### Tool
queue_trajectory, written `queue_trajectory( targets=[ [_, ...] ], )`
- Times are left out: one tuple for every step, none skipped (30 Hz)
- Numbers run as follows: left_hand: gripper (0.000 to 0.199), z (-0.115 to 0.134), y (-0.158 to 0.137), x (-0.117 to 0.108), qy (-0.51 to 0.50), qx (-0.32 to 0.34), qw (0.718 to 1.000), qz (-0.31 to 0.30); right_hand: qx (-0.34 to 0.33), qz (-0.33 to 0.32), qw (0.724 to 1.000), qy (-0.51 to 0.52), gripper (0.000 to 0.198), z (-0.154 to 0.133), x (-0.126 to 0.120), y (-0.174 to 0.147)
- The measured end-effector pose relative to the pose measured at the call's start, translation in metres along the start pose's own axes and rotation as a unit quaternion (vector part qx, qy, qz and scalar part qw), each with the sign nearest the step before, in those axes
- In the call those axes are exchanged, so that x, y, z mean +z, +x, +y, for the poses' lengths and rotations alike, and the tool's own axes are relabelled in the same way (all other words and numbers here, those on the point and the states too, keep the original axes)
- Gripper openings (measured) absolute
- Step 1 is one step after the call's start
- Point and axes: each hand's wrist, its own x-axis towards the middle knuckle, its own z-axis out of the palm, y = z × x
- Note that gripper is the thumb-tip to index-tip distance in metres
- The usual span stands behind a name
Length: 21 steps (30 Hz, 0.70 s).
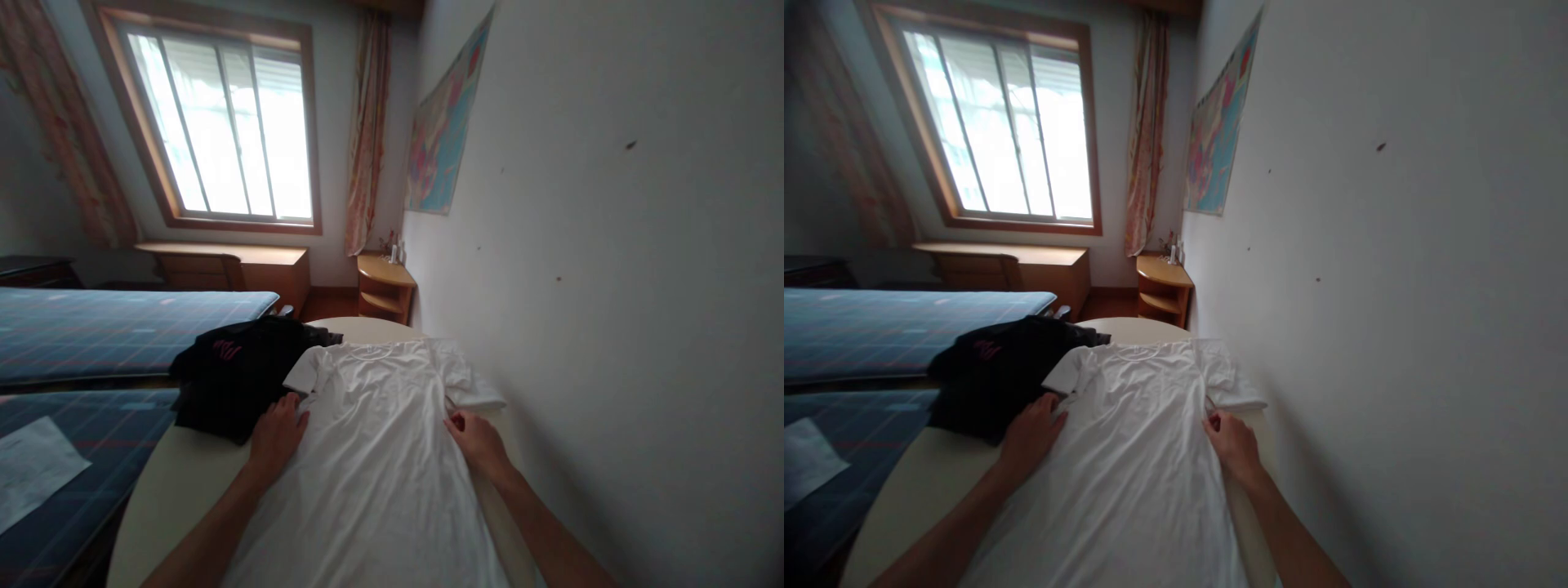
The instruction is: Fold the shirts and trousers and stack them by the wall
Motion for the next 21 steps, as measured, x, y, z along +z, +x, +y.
queue_trajectory(
  targets=[
    [0.028, -0.002, -0.004, 0.002, -0.016, -0.002, 1.0, 0.006, -0.004, -0.007, 1.0, 0.01, 0.025, 0.001, 0.004, -0.002],
    [0.028, -0.004, -0.007, 0.003, -0.036, -0.002, 0.999, 0.011, -0.011, -0.009, 1.0, 0.017, 0.024, 0.002, 0.007, -0.004],
    [0.028, -0.006, -0.009, 0.005, -0.061, -0.002, 0.998, 0.014, -0.017, -0.006, 1.0, 0.023, 0.024, 0.004, 0.01, -0.004],
    [0.027, -0.008, -0.01, 0.007, -0.089, -0.004, 0.996, 0.013, -0.021, -0.002, 0.999, 0.03, 0.023, 0.005, 0.013, -0.004],
    [0.025, -0.011, -0.011, 0.008, -0.119, -0.01, 0.993, 0.01, -0.024, 0.002, 0.999, 0.042, 0.023, 0.005, 0.014, -0.003],
    [0.024, -0.014, -0.011, 0.009, -0.148, -0.016, 0.989, 0.006, -0.025, 0.006, 0.998, 0.06, 0.024, 0.006, 0.015, -0.003],
    [0.022, -0.017, -0.011, 0.01, -0.174, -0.023, 0.984, 0.003, -0.025, 0.01, 0.996, 0.08, 0.025, 0.006, 0.016, -0.002],
    [0.02, -0.019, -0.01, 0.011, -0.195, -0.033, 0.98, 0.003, -0.025, 0.016, 0.995, 0.1, 0.027, 0.006, 0.016, -0.002],
    [0.018, -0.022, -0.01, 0.011, -0.209, -0.045, 0.977, 0.004, -0.026, 0.024, 0.992, 0.119, 0.029, 0.006, 0.016, -0.002],
    [0.016, -0.024, -0.009, 0.011, -0.216, -0.059, 0.975, 0.006, -0.03, 0.033, 0.99, 0.136, 0.032, 0.006, 0.016, -0.003],
    [0.015, -0.025, -0.009, 0.01, -0.215, -0.071, 0.974, 0.01, -0.035, 0.042, 0.987, 0.149, 0.034, 0.006, 0.017, -0.004],
    [0.014, -0.026, -0.009, 0.009, -0.208, -0.08, 0.975, 0.018, -0.039, 0.05, 0.985, 0.16, 0.035, 0.007, 0.017, -0.005],
    [0.014, -0.026, -0.01, 0.008, -0.197, -0.081, 0.977, 0.029, -0.043, 0.055, 0.983, 0.17, 0.037, 0.008, 0.018, -0.006],
    [0.015, -0.026, -0.01, 0.007, -0.182, -0.074, 0.98, 0.039, -0.045, 0.059, 0.981, 0.179, 0.037, 0.008, 0.019, -0.007],
    [0.015, -0.025, -0.011, 0.006, -0.166, -0.061, 0.983, 0.046, -0.046, 0.061, 0.98, 0.186, 0.038, 0.009, 0.02, -0.008],
    [0.016, -0.024, -0.011, 0.005, -0.151, -0.045, 0.986, 0.049, -0.044, 0.063, 0.978, 0.192, 0.038, 0.01, 0.021, -0.009],
    [0.016, -0.022, -0.012, 0.005, -0.137, -0.032, 0.989, 0.046, -0.042, 0.064, 0.977, 0.198, 0.038, 0.01, 0.021, -0.01],
    [0.018, -0.021, -0.013, 0.004, -0.125, -0.025, 0.991, 0.037, -0.04, 0.062, 0.976, 0.204, 0.038, 0.011, 0.021, -0.01],
    [0.02, -0.019, -0.013, 0.004, -0.114, -0.024, 0.993, 0.028, -0.037, 0.057, 0.975, 0.211, 0.038, 0.01, 0.021, -0.01],
    [0.021, -0.017, -0.013, 0.003, -0.104, -0.028, 0.994, 0.02, -0.033, 0.05, 0.974, 0.218, 0.038, 0.01, 0.02, -0.011],
    [0.022, -0.016, -0.013, 0.003, -0.095, -0.035, 0.995, 0.015, -0.03, 0.043, 0.973, 0.224, 0.039, 0.01, 0.019, -0.011]
  ],
)
